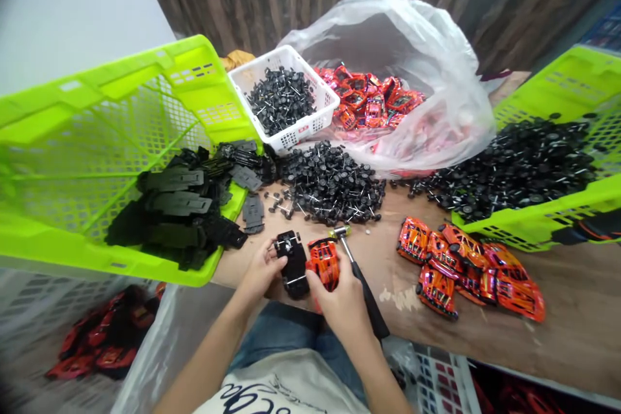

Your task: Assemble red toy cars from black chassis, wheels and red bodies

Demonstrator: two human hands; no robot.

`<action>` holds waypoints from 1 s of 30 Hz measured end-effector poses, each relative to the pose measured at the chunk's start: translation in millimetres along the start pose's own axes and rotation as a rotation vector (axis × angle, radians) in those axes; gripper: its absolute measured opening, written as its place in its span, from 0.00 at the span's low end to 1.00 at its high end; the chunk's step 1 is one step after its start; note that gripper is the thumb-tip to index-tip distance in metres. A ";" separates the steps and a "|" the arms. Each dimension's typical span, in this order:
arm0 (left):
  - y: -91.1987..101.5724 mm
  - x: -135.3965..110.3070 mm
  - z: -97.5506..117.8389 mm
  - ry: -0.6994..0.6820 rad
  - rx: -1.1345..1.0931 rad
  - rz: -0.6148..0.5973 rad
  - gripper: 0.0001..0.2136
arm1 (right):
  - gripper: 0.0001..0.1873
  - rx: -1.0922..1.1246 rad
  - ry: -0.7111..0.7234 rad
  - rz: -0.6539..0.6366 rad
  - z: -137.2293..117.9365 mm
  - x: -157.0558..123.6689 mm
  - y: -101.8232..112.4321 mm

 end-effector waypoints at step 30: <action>-48.2 15.2 -45.8 0.152 -0.249 -0.018 0.22 | 0.26 -0.284 0.438 -0.165 -22.4 10.9 7.7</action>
Point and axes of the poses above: each hand's wrist, its own x-axis towards the middle knuckle, its own y-axis out of the back of the hand, z = x × y, the point moved 9 cm from there along x, towards the middle knuckle, and after that the axes turned 7 degrees about -y, right-handed, at the moved point
